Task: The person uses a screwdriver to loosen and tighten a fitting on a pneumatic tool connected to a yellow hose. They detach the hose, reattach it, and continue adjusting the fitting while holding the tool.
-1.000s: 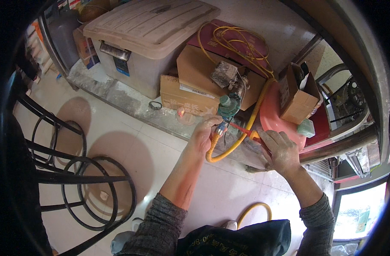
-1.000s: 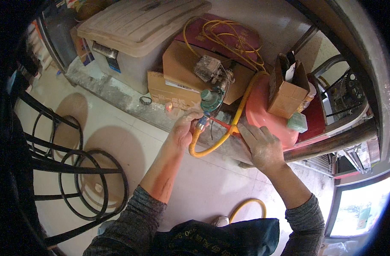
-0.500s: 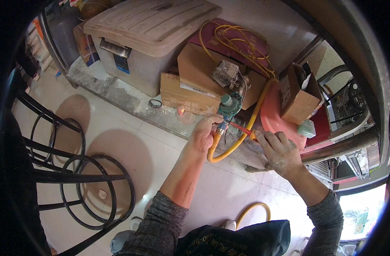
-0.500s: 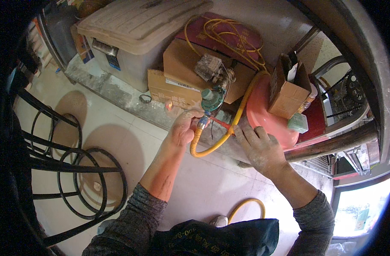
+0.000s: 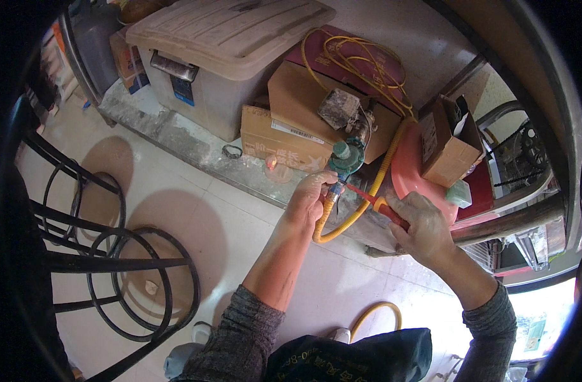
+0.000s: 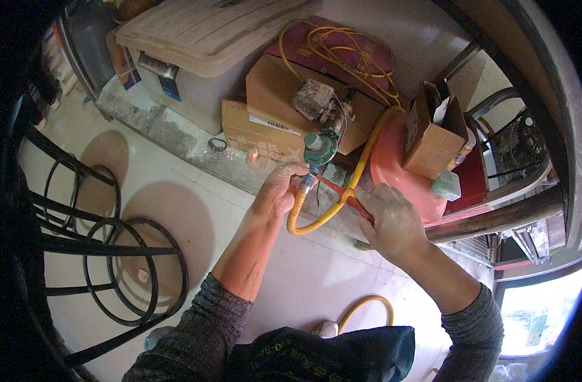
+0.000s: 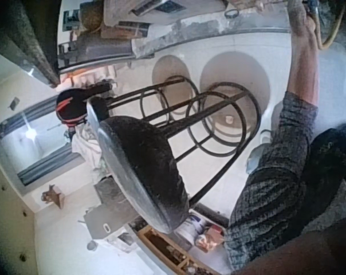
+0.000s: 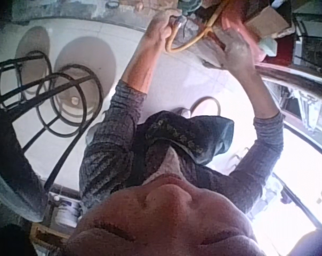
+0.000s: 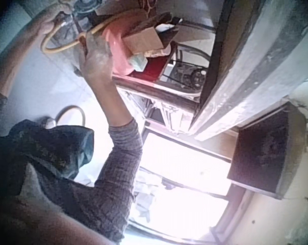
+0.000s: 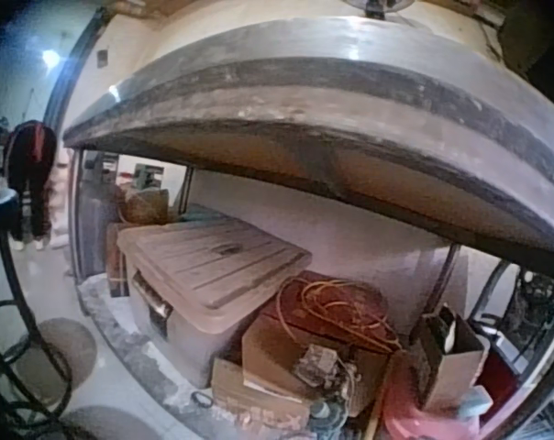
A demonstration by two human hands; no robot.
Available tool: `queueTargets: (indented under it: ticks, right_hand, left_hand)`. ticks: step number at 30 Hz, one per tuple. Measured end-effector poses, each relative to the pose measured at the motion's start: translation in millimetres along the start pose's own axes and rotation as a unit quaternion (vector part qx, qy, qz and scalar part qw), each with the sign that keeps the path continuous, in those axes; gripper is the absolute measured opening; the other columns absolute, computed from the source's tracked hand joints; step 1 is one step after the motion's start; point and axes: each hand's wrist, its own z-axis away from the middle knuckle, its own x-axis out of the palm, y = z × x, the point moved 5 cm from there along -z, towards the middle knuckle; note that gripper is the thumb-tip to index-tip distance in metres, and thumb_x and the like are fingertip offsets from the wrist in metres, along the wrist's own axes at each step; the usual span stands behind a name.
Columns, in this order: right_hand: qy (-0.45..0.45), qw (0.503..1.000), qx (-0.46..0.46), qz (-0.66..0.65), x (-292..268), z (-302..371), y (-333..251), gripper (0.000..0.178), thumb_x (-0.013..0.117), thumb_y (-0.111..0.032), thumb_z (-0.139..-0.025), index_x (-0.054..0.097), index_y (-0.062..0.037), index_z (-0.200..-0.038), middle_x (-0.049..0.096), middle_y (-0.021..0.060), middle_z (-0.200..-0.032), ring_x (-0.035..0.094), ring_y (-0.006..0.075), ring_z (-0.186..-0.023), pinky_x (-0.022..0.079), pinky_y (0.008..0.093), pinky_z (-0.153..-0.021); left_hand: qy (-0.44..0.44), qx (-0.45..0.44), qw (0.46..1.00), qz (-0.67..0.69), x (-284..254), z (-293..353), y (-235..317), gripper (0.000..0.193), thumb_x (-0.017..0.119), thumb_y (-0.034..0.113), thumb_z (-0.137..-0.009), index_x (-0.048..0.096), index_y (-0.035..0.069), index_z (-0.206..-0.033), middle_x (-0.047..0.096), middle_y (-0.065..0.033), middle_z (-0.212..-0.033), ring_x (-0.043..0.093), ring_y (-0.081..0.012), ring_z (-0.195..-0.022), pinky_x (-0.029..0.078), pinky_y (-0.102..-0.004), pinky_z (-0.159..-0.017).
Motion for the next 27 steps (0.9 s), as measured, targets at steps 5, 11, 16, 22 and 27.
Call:
queueTargets:
  ticks: [5,11,16,22,27]
  right_hand:
    - [-0.028,0.997,0.05,-0.051,1.1,0.7,5.2,0.043,0.067,-0.011,-0.07,0.059,-0.0028,-0.112,0.053,0.0153,-0.084,0.055,0.0317,-0.08,0.046,0.0406,-0.072]
    - [-0.001,0.998,0.022,-0.054,1.9,3.4,7.5,0.042,0.066,-0.011,-0.071,0.06,-0.0037,-0.112,0.053,0.0154,-0.081,0.055,0.0314,-0.077,0.045,0.0403,-0.072]
    - [-0.023,0.986,0.086,-0.139,8.8,8.9,21.2,0.042,0.065,-0.014,-0.074,0.061,-0.0091,-0.116,0.054,0.0146,-0.08,0.056,0.0294,-0.076,0.046,0.0373,-0.07]
    - [-0.088,0.939,0.163,-0.288,25.1,8.1,43.6,0.042,0.066,-0.02,-0.08,0.06,-0.0048,-0.119,0.057,0.0077,-0.074,0.055,0.0154,-0.066,0.044,0.0286,-0.06]
    - [-0.137,0.808,0.279,-0.501,38.1,7.3,51.6,0.042,0.065,-0.021,-0.084,0.059,0.0053,-0.116,0.056,-0.0004,-0.07,0.048,0.0053,-0.058,0.041,0.0225,-0.052]
  left_hand:
    - [0.002,0.002,1.0,-0.011,1.5,2.2,1.5,0.012,0.059,0.0,-0.077,0.057,0.0,-0.089,0.061,-0.0096,-0.079,0.06,-0.0197,-0.066,0.052,-0.03,-0.063]
    - [-0.026,0.002,0.999,-0.026,0.2,0.4,3.5,0.011,0.058,-0.001,-0.078,0.056,-0.001,-0.088,0.061,-0.0107,-0.081,0.06,-0.0204,-0.069,0.052,-0.0319,-0.065]
    - [-0.027,0.012,0.999,-0.032,0.3,1.3,3.0,0.007,0.057,-0.001,-0.078,0.055,-0.001,-0.085,0.061,-0.0112,-0.081,0.059,-0.0207,-0.069,0.051,-0.0329,-0.066]
    - [-0.023,0.01,0.999,-0.039,0.0,2.8,3.6,0.008,0.058,-0.001,-0.078,0.055,0.0,-0.085,0.06,-0.0105,-0.081,0.059,-0.0211,-0.068,0.051,-0.0322,-0.065]
    - [-0.045,0.01,0.998,-0.051,-1.5,-1.6,6.4,0.007,0.055,-0.002,-0.078,0.054,0.0,-0.084,0.06,-0.0112,-0.082,0.059,-0.0217,-0.07,0.052,-0.0345,-0.069]
